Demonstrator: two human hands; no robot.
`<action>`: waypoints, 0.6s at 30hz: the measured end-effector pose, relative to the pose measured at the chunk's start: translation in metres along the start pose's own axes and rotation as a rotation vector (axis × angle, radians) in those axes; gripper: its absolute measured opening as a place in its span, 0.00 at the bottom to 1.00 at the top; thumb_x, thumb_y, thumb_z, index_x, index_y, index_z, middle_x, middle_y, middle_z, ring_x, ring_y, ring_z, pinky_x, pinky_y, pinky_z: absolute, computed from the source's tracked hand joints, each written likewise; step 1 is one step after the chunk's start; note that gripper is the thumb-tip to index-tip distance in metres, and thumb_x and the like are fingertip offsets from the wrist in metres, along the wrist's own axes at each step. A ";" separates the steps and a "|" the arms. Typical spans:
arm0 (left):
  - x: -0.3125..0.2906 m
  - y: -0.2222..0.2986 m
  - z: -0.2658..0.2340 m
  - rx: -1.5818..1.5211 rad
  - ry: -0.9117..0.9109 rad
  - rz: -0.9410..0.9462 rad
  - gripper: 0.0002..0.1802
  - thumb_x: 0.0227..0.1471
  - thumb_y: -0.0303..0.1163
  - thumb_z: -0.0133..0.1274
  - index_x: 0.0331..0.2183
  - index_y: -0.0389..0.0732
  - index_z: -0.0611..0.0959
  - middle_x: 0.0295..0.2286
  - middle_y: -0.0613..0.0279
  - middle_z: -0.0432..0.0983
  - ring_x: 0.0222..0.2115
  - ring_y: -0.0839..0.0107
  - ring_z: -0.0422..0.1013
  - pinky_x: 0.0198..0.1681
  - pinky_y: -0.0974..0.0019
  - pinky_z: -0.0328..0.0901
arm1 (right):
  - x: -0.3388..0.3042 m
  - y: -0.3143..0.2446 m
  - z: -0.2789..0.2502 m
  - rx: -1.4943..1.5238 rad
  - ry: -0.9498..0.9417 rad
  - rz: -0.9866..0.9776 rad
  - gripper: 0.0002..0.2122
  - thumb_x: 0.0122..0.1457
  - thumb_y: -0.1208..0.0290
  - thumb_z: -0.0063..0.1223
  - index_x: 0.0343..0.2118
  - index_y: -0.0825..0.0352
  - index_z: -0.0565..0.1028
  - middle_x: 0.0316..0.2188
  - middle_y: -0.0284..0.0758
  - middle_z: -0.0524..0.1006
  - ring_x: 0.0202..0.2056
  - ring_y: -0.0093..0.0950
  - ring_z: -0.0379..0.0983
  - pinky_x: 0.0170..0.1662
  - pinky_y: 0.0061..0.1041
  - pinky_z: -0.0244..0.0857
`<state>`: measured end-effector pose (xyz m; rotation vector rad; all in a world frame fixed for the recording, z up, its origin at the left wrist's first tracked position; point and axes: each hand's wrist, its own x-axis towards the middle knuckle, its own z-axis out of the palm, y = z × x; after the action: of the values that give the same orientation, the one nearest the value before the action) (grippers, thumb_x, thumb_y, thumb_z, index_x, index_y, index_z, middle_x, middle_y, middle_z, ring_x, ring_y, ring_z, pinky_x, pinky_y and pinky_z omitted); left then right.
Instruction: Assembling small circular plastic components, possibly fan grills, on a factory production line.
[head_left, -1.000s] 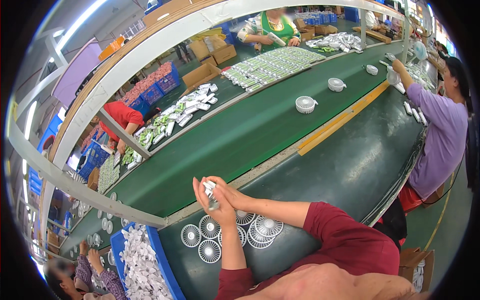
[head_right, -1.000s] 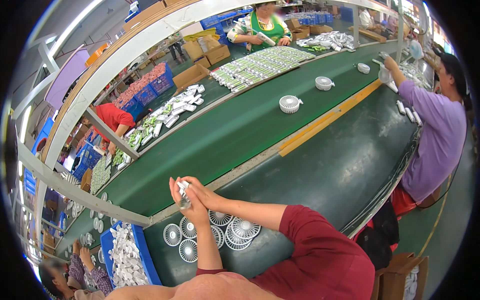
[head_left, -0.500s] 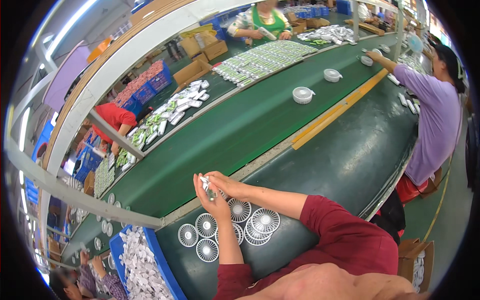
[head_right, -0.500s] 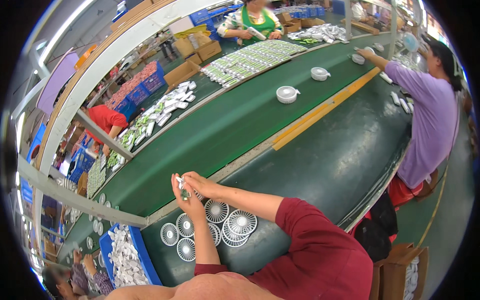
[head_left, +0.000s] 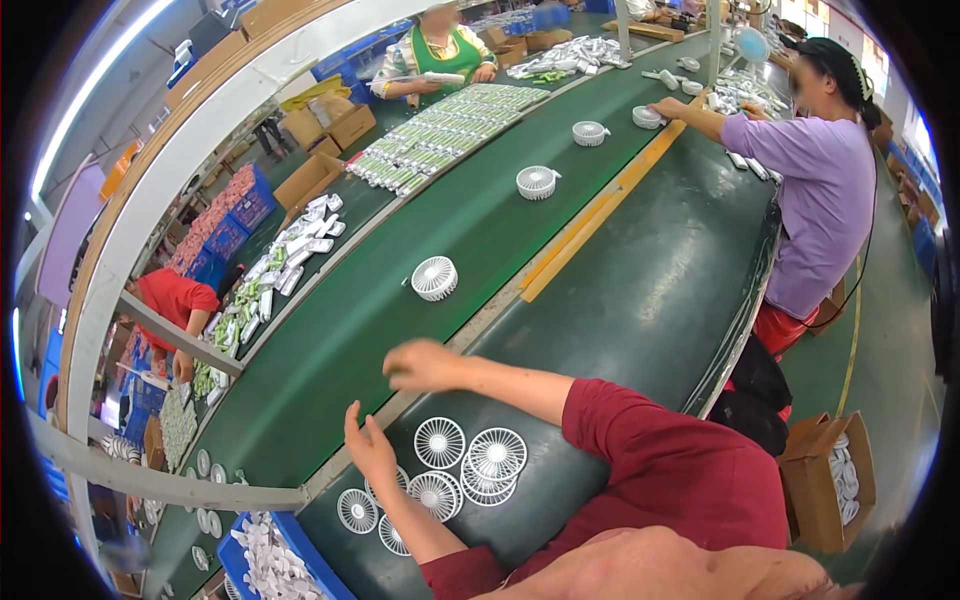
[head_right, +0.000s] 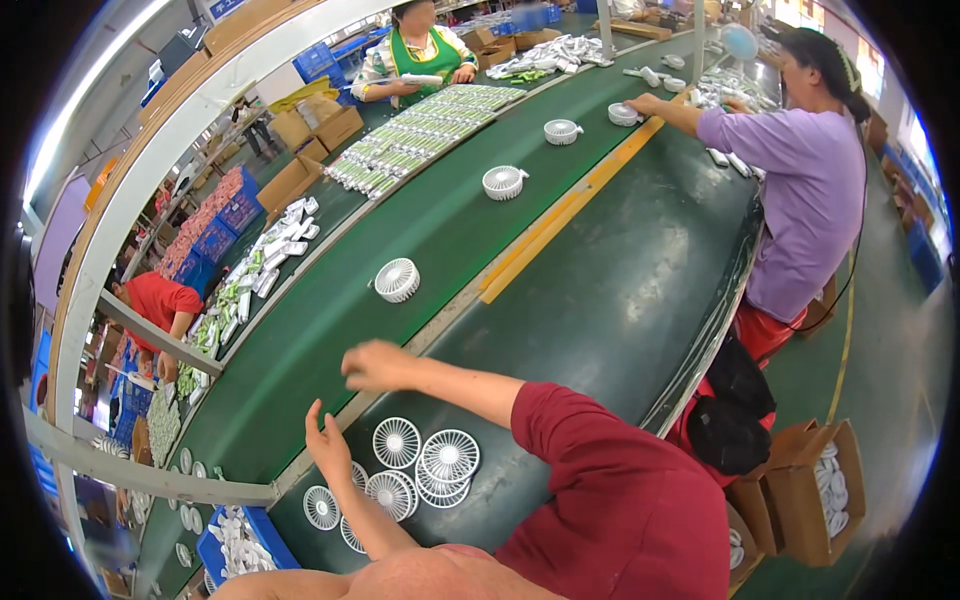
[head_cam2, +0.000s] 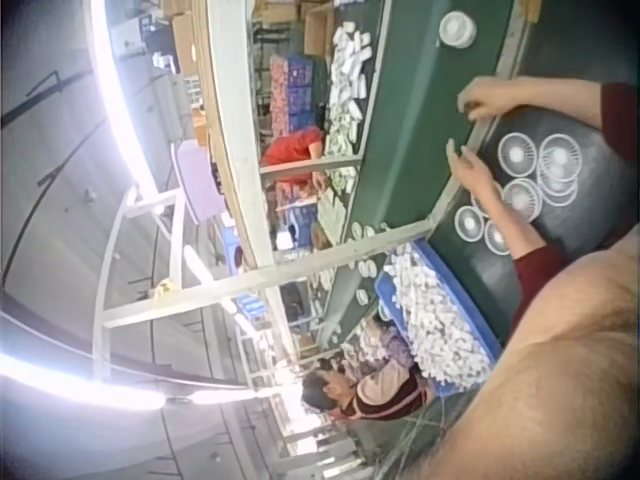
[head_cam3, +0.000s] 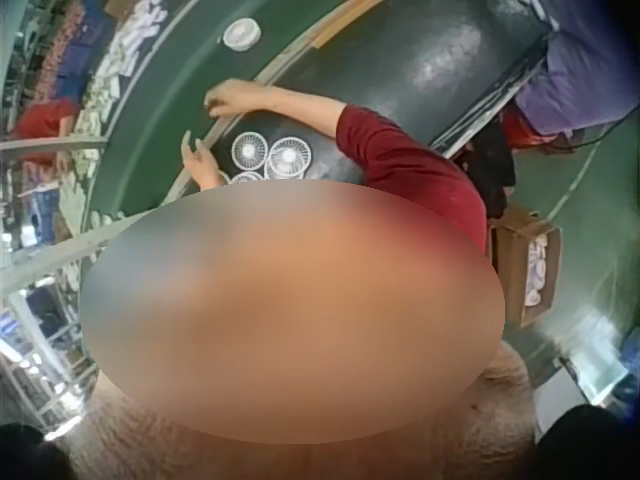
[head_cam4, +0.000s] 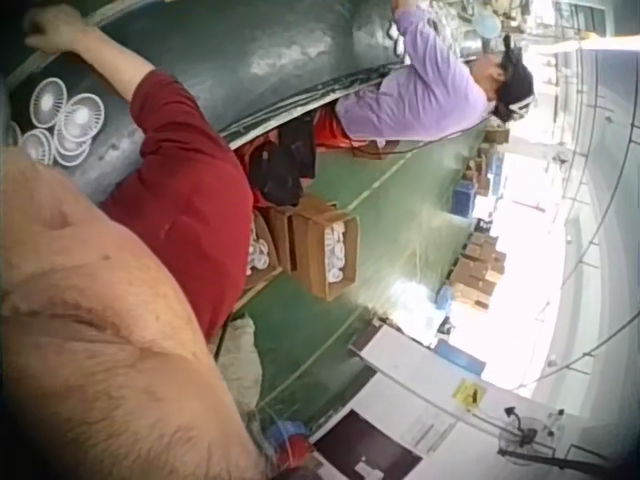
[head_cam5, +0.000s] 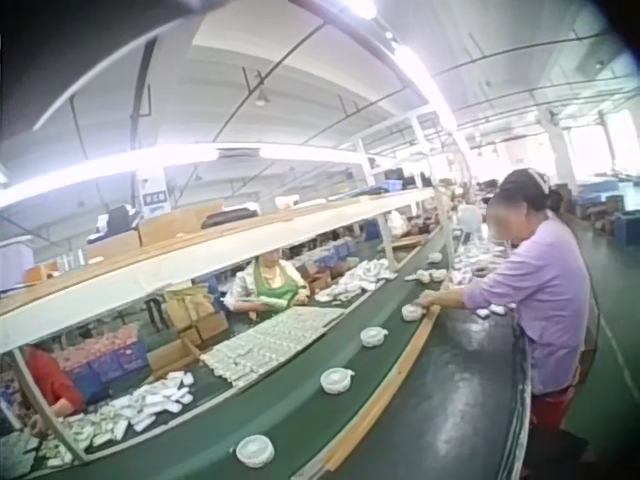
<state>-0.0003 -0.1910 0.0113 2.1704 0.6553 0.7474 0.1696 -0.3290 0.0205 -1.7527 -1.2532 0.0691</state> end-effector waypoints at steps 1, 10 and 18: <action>0.001 -0.004 -0.012 0.081 0.012 0.042 0.19 0.57 0.29 0.49 0.51 0.37 0.75 0.50 0.46 0.71 0.52 0.51 0.66 0.56 0.57 0.59 | -0.002 -0.020 0.009 0.185 -0.235 0.033 0.17 0.49 0.62 0.59 0.38 0.68 0.76 0.33 0.44 0.79 0.38 0.41 0.76 0.43 0.36 0.69; 0.012 -0.058 -0.004 0.335 0.167 0.102 0.13 0.50 0.30 0.52 0.39 0.40 0.83 0.44 0.47 0.76 0.47 0.50 0.71 0.53 0.54 0.63 | -0.033 -0.067 0.047 -0.243 -0.633 -0.268 0.32 0.36 0.52 0.70 0.46 0.59 0.76 0.42 0.38 0.72 0.49 0.39 0.65 0.49 0.40 0.60; -0.004 -0.058 -0.009 0.287 0.247 -0.024 0.13 0.50 0.32 0.55 0.39 0.44 0.83 0.47 0.54 0.75 0.49 0.53 0.68 0.54 0.53 0.62 | -0.035 -0.085 0.049 -0.233 -0.743 -0.267 0.23 0.39 0.52 0.69 0.37 0.61 0.81 0.41 0.36 0.72 0.48 0.36 0.65 0.49 0.39 0.59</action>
<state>-0.0222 -0.1549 -0.0293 2.3422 0.9649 0.9683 0.0672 -0.3215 0.0383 -1.7981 -2.0909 0.4694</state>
